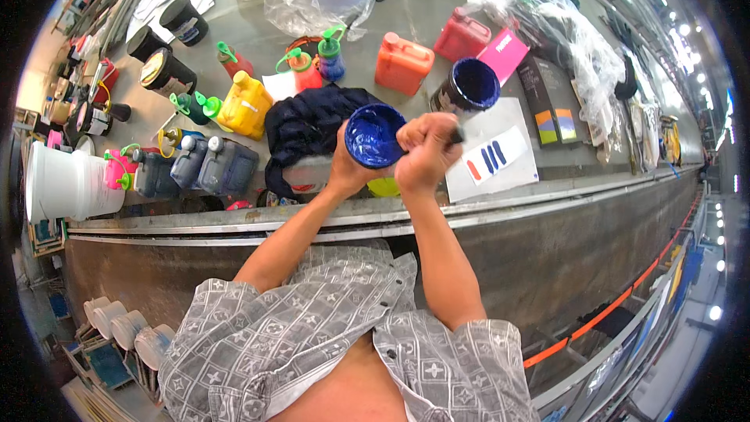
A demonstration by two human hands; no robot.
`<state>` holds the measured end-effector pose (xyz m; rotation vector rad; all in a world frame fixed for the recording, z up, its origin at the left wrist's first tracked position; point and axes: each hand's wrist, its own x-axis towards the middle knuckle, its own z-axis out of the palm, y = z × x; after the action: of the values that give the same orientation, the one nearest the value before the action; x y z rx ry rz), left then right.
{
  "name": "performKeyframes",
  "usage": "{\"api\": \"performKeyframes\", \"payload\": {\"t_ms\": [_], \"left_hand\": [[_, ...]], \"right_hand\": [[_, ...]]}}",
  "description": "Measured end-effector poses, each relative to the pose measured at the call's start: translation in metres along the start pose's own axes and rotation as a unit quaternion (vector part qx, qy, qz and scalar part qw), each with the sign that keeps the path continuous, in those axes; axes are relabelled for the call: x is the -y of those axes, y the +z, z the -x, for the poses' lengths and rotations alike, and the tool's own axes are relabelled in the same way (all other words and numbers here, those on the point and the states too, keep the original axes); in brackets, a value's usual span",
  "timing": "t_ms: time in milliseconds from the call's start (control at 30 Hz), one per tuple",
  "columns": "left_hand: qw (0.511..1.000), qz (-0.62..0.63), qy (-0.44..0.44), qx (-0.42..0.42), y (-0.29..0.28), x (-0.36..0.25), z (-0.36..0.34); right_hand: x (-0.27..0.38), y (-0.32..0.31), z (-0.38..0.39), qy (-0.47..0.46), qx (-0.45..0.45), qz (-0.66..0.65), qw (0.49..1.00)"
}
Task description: The person mixes blue paint in a container using a spatula, then applies the paint to a small white card to create color swatches. They use a hairdryer to dry the swatches and compare the result to a yellow t-shirt.
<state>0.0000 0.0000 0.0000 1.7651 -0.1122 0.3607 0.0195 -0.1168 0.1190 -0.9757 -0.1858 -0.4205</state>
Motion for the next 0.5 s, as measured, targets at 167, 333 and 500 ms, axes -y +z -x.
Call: {"api": "performKeyframes", "payload": {"t_ms": [167, 333, 500], "left_hand": [[1.0, 0.0, 0.0, -0.027, 0.004, 0.004, 0.0], [0.999, -0.005, -0.008, -0.036, 0.008, 0.0, 0.008], [0.999, -0.005, -0.008, -0.034, 0.005, 0.002, 0.014]], "right_hand": [[0.025, 0.007, -0.047, -0.057, -0.024, -0.041, 0.997], [0.012, 0.02, 0.003, -0.007, -0.016, -0.028, 0.999], [0.014, 0.001, -0.03, -0.06, -0.01, 0.012, 0.998]]}}
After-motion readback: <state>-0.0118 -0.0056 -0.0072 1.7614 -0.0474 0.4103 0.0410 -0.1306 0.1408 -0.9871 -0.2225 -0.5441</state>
